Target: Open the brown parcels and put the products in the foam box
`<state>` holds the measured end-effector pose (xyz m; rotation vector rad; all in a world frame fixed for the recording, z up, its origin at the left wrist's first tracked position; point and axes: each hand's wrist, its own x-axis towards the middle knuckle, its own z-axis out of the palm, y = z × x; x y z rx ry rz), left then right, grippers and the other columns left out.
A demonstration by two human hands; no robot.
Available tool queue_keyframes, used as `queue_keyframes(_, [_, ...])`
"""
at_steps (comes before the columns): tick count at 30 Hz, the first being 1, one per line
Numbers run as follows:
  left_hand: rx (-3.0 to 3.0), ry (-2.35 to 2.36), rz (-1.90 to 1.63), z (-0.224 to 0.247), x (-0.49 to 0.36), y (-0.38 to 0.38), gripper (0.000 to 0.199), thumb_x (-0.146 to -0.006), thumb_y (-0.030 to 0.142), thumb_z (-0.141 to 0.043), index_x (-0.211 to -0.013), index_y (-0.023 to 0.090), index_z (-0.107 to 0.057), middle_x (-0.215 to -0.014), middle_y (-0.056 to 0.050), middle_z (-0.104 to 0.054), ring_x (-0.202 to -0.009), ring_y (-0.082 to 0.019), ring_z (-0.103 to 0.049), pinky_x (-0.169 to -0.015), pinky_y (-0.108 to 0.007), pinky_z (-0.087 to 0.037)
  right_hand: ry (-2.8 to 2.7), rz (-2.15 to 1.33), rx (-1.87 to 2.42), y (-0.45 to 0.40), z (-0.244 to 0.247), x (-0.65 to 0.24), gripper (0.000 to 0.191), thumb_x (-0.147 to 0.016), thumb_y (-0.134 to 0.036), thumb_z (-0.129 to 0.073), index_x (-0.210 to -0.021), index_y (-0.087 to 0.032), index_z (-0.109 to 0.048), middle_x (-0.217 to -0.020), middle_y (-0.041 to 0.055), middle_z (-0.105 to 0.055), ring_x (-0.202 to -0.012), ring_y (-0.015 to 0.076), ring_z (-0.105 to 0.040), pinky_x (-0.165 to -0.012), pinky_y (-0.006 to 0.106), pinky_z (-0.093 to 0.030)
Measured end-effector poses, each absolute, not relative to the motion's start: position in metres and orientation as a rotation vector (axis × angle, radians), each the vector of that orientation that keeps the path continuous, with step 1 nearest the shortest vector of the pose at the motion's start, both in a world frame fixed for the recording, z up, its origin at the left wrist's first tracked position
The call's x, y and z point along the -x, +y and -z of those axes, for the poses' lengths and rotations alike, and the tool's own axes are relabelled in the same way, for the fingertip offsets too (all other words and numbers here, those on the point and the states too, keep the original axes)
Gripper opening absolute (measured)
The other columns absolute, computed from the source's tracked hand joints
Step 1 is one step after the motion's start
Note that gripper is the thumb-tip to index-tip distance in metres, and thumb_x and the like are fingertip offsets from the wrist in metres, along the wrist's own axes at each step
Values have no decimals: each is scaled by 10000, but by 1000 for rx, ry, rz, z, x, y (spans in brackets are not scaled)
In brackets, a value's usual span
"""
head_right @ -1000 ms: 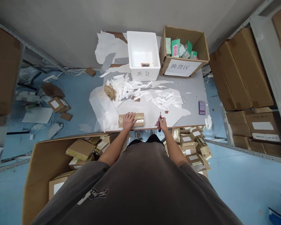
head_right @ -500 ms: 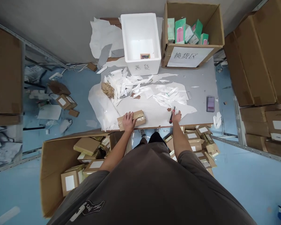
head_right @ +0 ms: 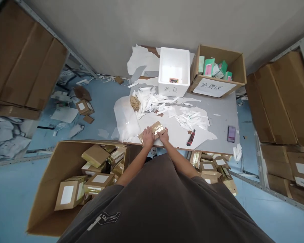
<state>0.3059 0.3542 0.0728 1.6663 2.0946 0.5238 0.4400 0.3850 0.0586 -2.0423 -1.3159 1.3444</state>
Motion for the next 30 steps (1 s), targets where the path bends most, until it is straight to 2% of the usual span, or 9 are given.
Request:
queue_keyframes(6, [-1509,2107,-483,-79,-261,349,540,-1093,285,-515,-1609,136,-576,-1699,-233,-495,-1499,-404,-553,-1233,-564,-454,-1409,-1339,2077,452,-67,-404,1044,-868,-489,-802,-1719,-169,-288,-1268,139,-793,-1177,304,-754,-1071,411,-557])
queue_keyframes(10, [-1289,2010,-603,-79,-230,348,537,-1123,314,-455,-1637,187,-546,-1504,-170,-706,-1346,-356,-700,-1147,-490,-553,-1484,-1197,2108,443,-82,-394,1044,-888,-526,-756,-1735,-163,-265,-1492,198,-670,-1364,354,-659,-1140,459,-524])
queue_keyframes(12, [-1156,1979,-700,-73,-216,339,531,-1137,320,-404,-1629,182,-548,-1454,-151,-740,-1311,-323,-726,-1133,-450,-572,-1562,-1129,2078,425,-87,-391,1066,-879,-551,-756,-1748,-195,-253,-1606,204,-574,-1436,377,-598,-1171,486,-506])
queue_keyframes(15, [-1053,2015,-802,-61,-206,319,562,-1115,310,-432,-1650,152,-505,-1486,-168,-712,-1359,-309,-695,-1156,-465,-566,-1701,-1151,2022,399,-89,-383,1200,-777,-475,-838,-1774,-224,-220,-1649,197,-516,-1407,398,-609,-1152,493,-524])
queue_keyframes(18, [-1177,2138,-890,-57,-207,308,609,-1057,216,-481,-1661,143,-492,-1610,-193,-602,-1507,-315,-567,-1256,-526,-480,-1646,-1216,1939,387,-88,-383,1214,-718,-356,-804,-1775,-211,-223,-1639,185,-525,-1370,371,-633,-1131,466,-539])
queue_keyframes(20, [-1437,2085,-870,-61,-211,310,559,-1006,138,-507,-1547,177,-640,-1615,-167,-603,-1551,-309,-514,-1310,-530,-419,-1480,-1333,1845,387,-89,-394,1119,-744,-365,-739,-1752,-199,-283,-1545,164,-618,-1291,325,-677,-1080,431,-566])
queue_keyframes(23, [-1800,1808,-666,-72,-222,319,449,-954,99,-563,-1321,202,-799,-1479,-143,-711,-1521,-324,-546,-1286,-542,-449,-1169,-1522,1740,387,-89,-423,923,-826,-423,-629,-1688,-199,-385,-1244,100,-771,-1079,266,-738,-948,398,-608])
queue_keyframes(27, [-1913,1731,-503,-83,-232,325,304,-995,271,-628,-1161,160,-857,-1409,-169,-748,-1607,-405,-421,-1295,-640,-405,-1001,-1654,1817,379,-85,-450,732,-851,-467,-664,-1513,-180,-541,-966,38,-781,-887,230,-729,-807,360,-610])
queue_keyframes(30, [-1851,1670,-489,-89,-227,327,376,-1063,348,-552,-1027,173,-882,-1338,-136,-791,-1642,-367,-371,-1337,-616,-367,-952,-1687,1904,371,-79,-450,570,-856,-500,-718,-1329,-195,-631,-872,15,-757,-773,212,-700,-721,335,-589])
